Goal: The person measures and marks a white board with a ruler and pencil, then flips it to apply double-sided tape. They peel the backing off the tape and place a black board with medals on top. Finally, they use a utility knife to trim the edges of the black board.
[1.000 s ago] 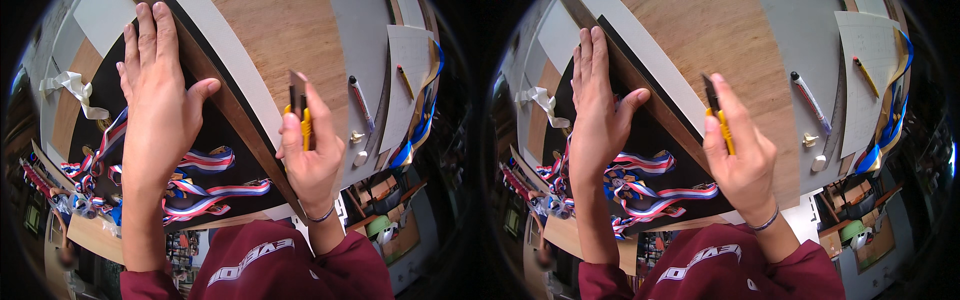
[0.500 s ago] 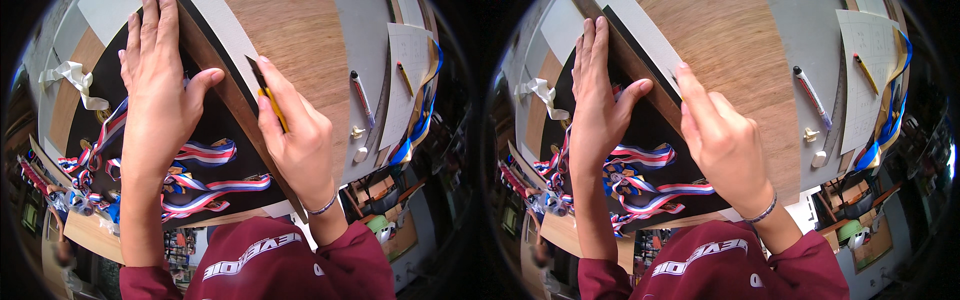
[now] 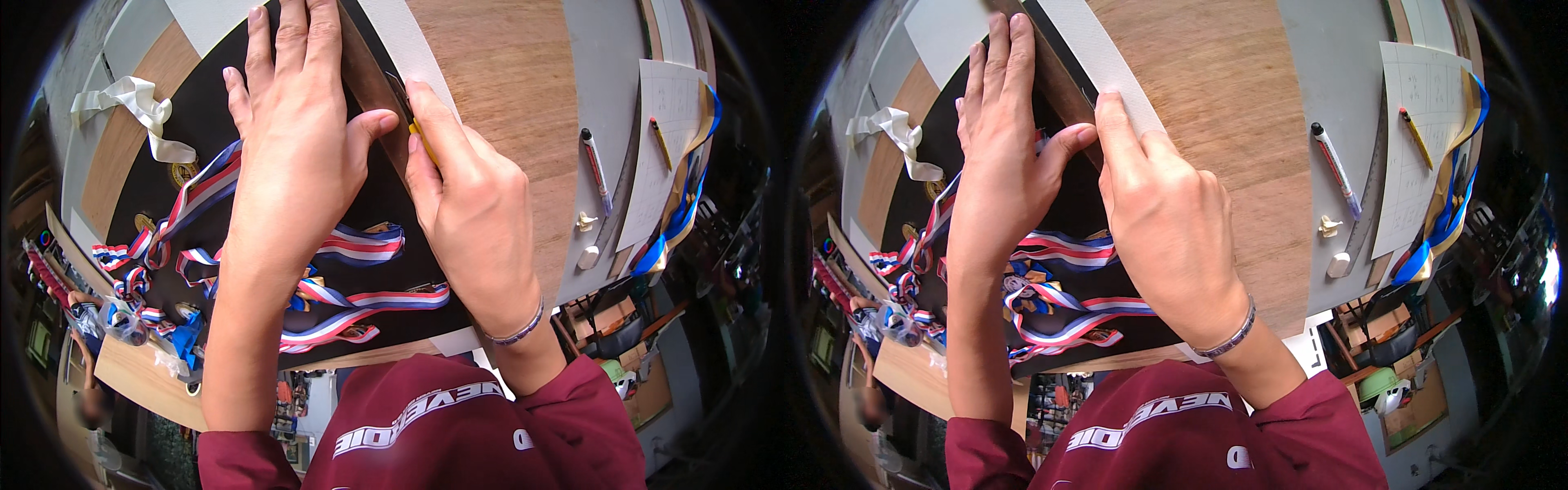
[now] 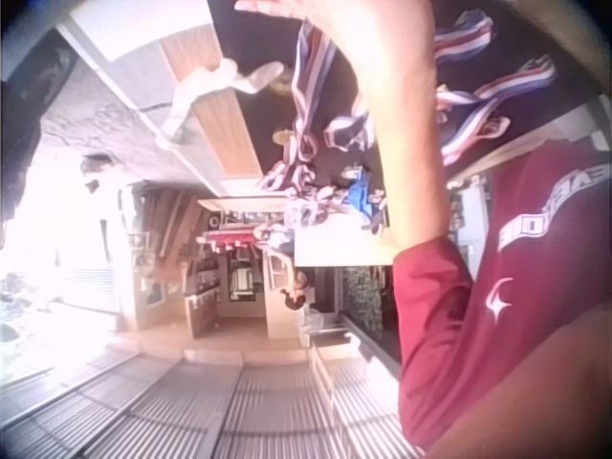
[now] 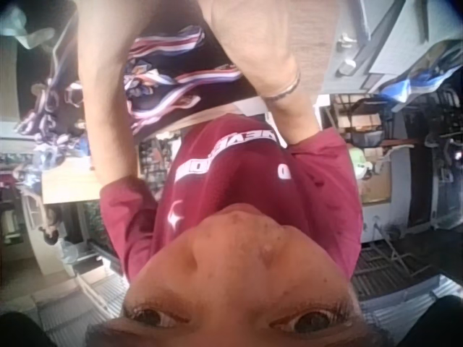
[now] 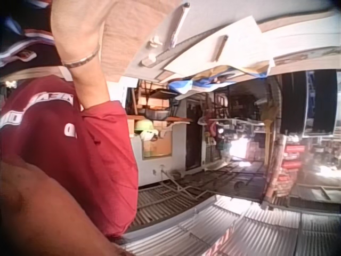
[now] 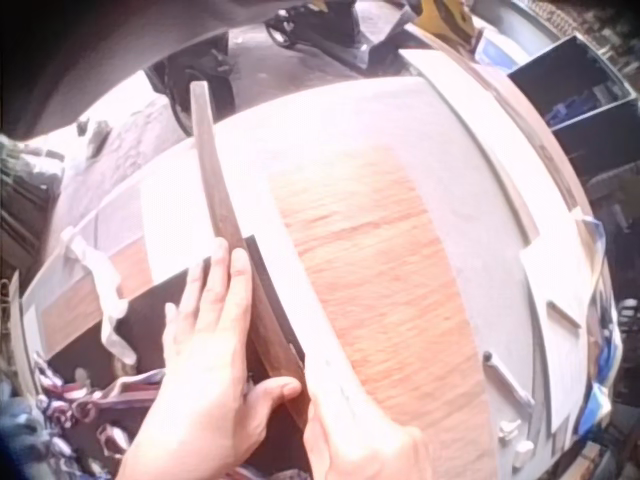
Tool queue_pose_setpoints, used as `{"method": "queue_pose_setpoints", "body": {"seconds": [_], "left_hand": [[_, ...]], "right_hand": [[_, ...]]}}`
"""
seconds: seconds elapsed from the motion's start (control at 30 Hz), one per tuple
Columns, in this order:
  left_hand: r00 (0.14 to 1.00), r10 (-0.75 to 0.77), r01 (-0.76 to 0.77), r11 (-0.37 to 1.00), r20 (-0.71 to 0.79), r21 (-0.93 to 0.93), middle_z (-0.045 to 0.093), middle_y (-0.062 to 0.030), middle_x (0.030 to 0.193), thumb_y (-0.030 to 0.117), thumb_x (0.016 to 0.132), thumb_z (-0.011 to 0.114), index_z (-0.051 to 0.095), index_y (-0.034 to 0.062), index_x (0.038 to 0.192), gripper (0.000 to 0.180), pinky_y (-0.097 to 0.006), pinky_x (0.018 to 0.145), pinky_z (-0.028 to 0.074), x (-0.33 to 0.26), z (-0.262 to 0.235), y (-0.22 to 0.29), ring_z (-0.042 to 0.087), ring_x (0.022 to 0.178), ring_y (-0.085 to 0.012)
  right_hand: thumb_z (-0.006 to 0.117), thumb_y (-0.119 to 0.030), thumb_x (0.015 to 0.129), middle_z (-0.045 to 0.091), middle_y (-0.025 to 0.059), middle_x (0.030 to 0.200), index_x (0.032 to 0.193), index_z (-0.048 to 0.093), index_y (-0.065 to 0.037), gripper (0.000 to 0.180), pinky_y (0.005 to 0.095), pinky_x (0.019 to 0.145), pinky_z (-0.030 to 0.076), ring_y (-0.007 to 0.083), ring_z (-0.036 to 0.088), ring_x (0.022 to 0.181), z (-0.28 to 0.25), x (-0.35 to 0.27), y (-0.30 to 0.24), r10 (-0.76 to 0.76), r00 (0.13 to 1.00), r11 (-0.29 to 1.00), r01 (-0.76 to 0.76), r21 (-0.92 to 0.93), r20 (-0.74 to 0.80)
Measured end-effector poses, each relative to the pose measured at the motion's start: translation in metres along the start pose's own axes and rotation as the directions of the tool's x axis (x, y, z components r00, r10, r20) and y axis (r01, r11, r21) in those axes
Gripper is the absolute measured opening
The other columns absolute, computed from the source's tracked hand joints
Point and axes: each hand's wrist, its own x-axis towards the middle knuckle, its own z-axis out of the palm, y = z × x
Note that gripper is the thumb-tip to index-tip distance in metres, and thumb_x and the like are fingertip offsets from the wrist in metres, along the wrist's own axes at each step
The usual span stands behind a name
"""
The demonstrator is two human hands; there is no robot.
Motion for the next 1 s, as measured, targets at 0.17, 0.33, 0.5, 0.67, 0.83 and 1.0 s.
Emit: {"method": "queue_pose_setpoints", "body": {"seconds": [0.17,0.33,0.5,0.67,0.83,1.0], "left_hand": [[1.000,-0.027,0.027,1.000,0.009,0.009,0.025,-0.0184,0.169,0.025,0.083,0.082,0.025,0.0073,0.164,0.101,-0.053,0.123,0.023,0.002,-0.001,0.003,0.023,0.156,-0.0419],[0.999,-0.042,0.042,0.999,0.019,0.012,0.024,-0.0186,0.169,0.025,0.083,0.082,0.024,0.0073,0.164,0.101,-0.053,0.123,0.022,0.000,0.000,0.003,0.022,0.156,-0.0419],[0.998,-0.054,0.054,0.998,0.024,0.015,0.024,-0.0187,0.170,0.025,0.083,0.082,0.024,0.0073,0.164,0.102,-0.054,0.123,0.022,-0.001,0.000,0.004,0.022,0.156,-0.0420],[0.997,-0.067,0.067,0.998,0.026,0.021,0.024,-0.0189,0.170,0.026,0.083,0.082,0.023,0.0074,0.164,0.102,-0.054,0.123,0.022,-0.001,0.001,0.005,0.022,0.156,-0.0420],[0.996,-0.079,0.078,0.997,0.032,0.026,0.023,-0.0191,0.170,0.026,0.083,0.082,0.023,0.0074,0.164,0.102,-0.055,0.123,0.022,-0.003,0.001,0.006,0.021,0.156,-0.0421],[0.996,-0.086,0.085,0.996,0.037,0.029,0.023,-0.0192,0.170,0.026,0.083,0.082,0.023,0.0074,0.164,0.102,-0.055,0.123,0.022,-0.004,0.002,0.007,0.021,0.156,-0.0421]], "right_hand": [[0.067,-0.001,0.093,0.072,0.0235,0.104,0.134,0.064,-0.004,0.041,0.0434,0.072,0.056,0.0402,0.071,0.087,0.002,0.000,0.000,0.027,1.000,1.000,-0.027,-0.001,0.013],[0.067,-0.002,0.094,0.072,0.0239,0.104,0.134,0.064,-0.005,0.041,0.0449,0.071,0.056,0.0411,0.071,0.088,-0.001,0.005,-0.011,0.069,0.997,0.997,-0.068,-0.047,0.040],[0.065,-0.006,0.095,0.071,0.0244,0.104,0.133,0.065,-0.007,0.038,0.0476,0.072,0.056,0.0425,0.071,0.089,-0.007,0.008,-0.023,0.129,0.983,0.978,-0.105,-0.179,0.127],[0.065,-0.007,0.095,0.071,0.0255,0.104,0.131,0.066,-0.007,0.036,0.0485,0.072,0.055,0.0432,0.070,0.089,-0.006,0.008,-0.024,0.172,0.975,0.969,-0.143,-0.202,0.138],[0.065,-0.002,0.094,0.071,0.0260,0.106,0.132,0.065,-0.005,0.038,0.0472,0.073,0.056,0.0436,0.070,0.090,-0.005,0.004,-0.019,0.136,0.985,0.983,-0.121,-0.139,0.106],[0.064,0.002,0.093,0.071,0.0253,0.110,0.132,0.064,-0.002,0.040,0.0453,0.075,0.056,0.0431,0.071,0.092,-0.010,-0.007,-0.020,0.149,0.984,0.989,-0.146,-0.035,0.098]]}}
